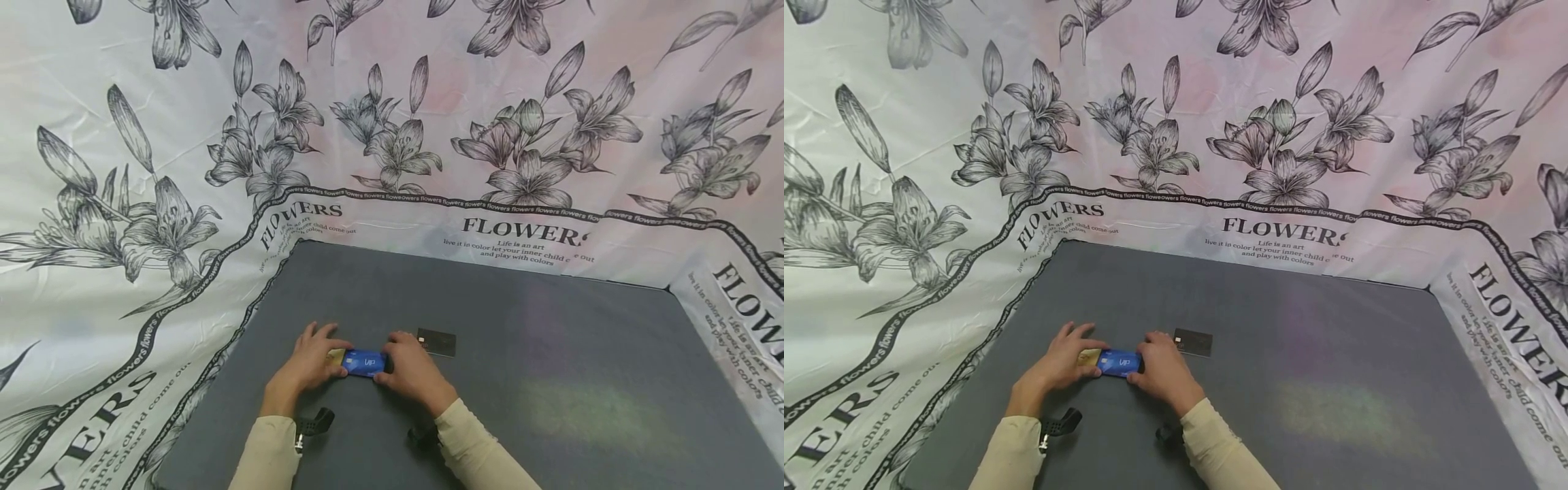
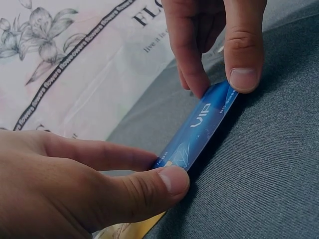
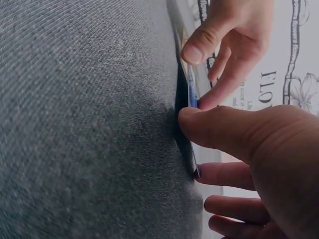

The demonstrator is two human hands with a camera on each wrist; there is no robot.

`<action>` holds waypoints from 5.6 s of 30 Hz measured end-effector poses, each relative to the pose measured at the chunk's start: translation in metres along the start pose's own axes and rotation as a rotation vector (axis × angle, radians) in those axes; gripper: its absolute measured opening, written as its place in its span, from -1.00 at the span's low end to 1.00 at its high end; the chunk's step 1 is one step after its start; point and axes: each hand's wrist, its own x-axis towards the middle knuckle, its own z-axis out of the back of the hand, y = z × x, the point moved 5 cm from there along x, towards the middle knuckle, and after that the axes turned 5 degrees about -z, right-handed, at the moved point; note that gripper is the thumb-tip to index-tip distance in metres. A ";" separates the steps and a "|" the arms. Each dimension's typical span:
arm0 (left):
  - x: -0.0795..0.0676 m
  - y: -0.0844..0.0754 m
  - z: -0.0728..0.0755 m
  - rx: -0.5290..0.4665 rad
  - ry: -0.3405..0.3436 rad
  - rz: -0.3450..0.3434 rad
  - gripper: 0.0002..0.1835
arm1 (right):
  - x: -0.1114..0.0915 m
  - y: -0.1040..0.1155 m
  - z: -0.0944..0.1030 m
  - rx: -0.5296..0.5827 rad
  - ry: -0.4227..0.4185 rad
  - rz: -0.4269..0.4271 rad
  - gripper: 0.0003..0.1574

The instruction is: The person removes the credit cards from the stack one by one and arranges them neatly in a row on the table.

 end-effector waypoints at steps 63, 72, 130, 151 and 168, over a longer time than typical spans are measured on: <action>0.013 0.043 -0.030 -0.046 -0.097 -0.073 -0.46 | -0.003 0.005 -0.008 -0.052 -0.036 -0.051 -0.38; 0.018 0.017 -0.009 -0.061 -0.102 -0.109 -0.41 | -0.003 -0.001 0.001 -0.013 -0.072 -0.032 -0.36; 0.098 -0.105 -0.021 -0.030 0.027 -0.201 -0.27 | -0.026 -0.111 0.070 0.076 -0.030 -0.270 -0.13; 0.104 -0.103 -0.046 -0.043 0.103 -0.179 -0.33 | -0.030 -0.125 0.057 0.065 -0.032 -0.273 -0.20; 0.112 -0.097 -0.060 -0.086 0.065 -0.155 -0.44 | -0.032 -0.125 0.053 0.038 -0.053 -0.272 -0.32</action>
